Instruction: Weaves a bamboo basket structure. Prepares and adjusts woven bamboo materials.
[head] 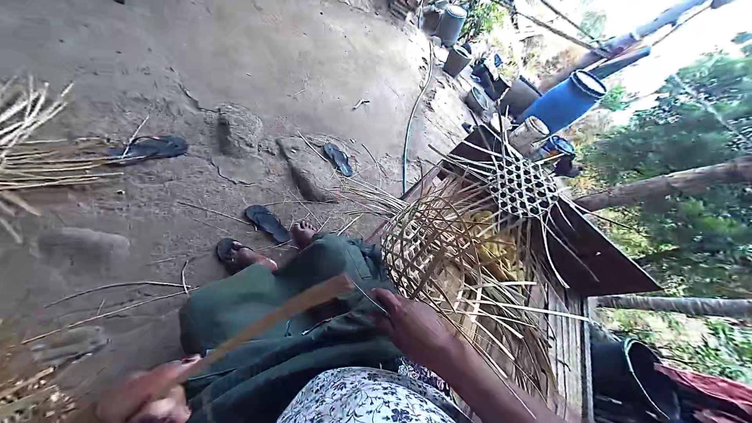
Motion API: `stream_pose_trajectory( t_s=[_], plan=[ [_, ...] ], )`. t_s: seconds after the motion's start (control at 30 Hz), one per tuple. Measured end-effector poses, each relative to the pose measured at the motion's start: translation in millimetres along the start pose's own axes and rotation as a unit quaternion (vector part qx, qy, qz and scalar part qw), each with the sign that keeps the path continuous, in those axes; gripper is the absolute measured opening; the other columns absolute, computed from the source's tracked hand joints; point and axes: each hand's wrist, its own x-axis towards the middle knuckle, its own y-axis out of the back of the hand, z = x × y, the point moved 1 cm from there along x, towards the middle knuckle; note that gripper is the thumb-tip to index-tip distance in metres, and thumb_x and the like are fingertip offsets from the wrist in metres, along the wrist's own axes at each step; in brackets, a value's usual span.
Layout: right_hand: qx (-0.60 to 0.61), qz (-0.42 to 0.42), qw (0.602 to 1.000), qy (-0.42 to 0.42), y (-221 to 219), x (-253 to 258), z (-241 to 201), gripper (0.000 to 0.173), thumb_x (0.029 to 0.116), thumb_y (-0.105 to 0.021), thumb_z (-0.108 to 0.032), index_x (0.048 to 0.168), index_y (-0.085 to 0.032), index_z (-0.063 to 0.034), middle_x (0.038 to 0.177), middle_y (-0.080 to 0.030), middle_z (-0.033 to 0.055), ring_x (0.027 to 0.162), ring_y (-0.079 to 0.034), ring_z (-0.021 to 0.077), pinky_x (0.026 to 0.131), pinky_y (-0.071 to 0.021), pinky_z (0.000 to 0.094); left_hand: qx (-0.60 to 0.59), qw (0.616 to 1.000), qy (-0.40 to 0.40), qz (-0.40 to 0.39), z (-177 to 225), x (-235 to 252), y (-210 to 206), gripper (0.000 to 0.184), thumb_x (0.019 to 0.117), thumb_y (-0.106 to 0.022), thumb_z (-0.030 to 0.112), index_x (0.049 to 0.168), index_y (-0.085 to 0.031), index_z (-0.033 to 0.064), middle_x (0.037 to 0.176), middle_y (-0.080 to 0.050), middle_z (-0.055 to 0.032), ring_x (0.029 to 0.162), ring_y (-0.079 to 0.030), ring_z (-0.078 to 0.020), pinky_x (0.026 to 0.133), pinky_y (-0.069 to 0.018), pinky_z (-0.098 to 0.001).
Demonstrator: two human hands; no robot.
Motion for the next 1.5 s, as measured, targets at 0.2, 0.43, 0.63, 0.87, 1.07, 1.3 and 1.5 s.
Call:
stream_pose_trajectory(
  t_s=[0.2,0.43,0.63,0.87,1.07,1.3,1.5],
  plan=[
    [0.072,-0.084,0.992,-0.052,-38,-64,93,0.048,0.1047,-0.053,-0.047,0.140,-0.062,-0.0148,0.114,-0.073,0.0201,0.105,-0.070,0.0417,0.091,-0.0521,0.0649,0.137,0.975,-0.037,-0.169,-28,12,-71,0.031,0.1083,-0.051,0.030,0.115,-0.076,0.0130,0.096,-0.075,-0.0078,0.093,-0.067,-0.0154,0.090,-0.0520,-0.0368],
    [0.127,-0.082,0.975,-0.165,-127,-109,214,0.047,0.1065,-0.051,-0.044,0.141,-0.060,-0.0131,0.117,-0.071,0.0228,0.109,-0.068,0.0440,0.093,-0.0512,0.0675,0.122,0.963,-0.038,-0.236,-65,14,-122,0.028,0.1075,-0.050,0.036,0.117,-0.076,0.0296,0.112,-0.074,0.0063,0.114,-0.065,-0.0100,0.104,-0.0506,-0.0381],
    [0.133,-0.102,0.958,-0.232,-171,-110,271,0.065,0.0994,-0.062,-0.052,0.146,-0.053,-0.0081,0.131,-0.064,0.0252,0.118,-0.065,0.0444,0.099,-0.0496,0.0639,0.201,0.935,-0.044,-0.289,-68,23,-165,0.029,0.1066,-0.050,0.032,0.115,-0.077,0.0269,0.106,-0.074,0.0062,0.104,-0.068,-0.0092,0.096,-0.0551,-0.0371],
    [0.201,0.115,0.972,-0.025,-138,-99,215,0.032,0.0956,-0.068,-0.019,0.126,-0.073,-0.0087,0.115,-0.073,0.0199,0.108,-0.070,0.0389,0.093,-0.0558,0.0582,0.301,0.888,-0.105,-0.332,-64,43,-216,0.025,0.1008,-0.057,0.025,0.110,-0.080,0.0266,0.099,-0.076,0.0013,0.098,-0.071,-0.0190,0.094,-0.0539,-0.0485],
    [0.548,0.265,0.771,0.186,-132,-73,161,0.036,0.0902,-0.074,-0.008,0.127,-0.073,-0.0071,0.109,-0.077,0.0039,0.098,-0.071,0.0069,0.091,-0.0574,0.0246,0.308,0.852,-0.159,-0.392,-70,46,-261,0.027,0.0965,-0.061,0.013,0.113,-0.079,0.0246,0.090,-0.074,-0.0068,0.085,-0.072,-0.0274,0.081,-0.0565,-0.0509],
    [0.637,0.248,0.693,0.230,-125,-61,166,0.021,0.0987,-0.068,-0.014,0.116,-0.079,-0.0168,0.118,-0.075,0.0006,0.106,-0.070,0.0115,0.091,-0.0599,0.0289,0.215,0.877,-0.011,-0.430,-77,63,-268,0.027,0.1024,-0.060,0.030,0.117,-0.077,0.0149,0.112,-0.075,-0.0051,0.107,-0.069,-0.0194,0.096,-0.0542,-0.0450],
    [0.605,0.250,0.717,0.238,-122,-61,184,0.024,0.1047,-0.059,-0.022,0.116,-0.075,-0.0062,0.120,-0.074,0.0069,0.113,-0.070,0.0170,0.095,-0.0594,0.0333,0.276,0.897,-0.118,-0.325,-107,96,-265,0.036,0.1012,-0.061,0.021,0.134,-0.066,0.0069,0.126,-0.071,-0.0143,0.111,-0.070,-0.0282,0.097,-0.0559,-0.0476]
  ],
)
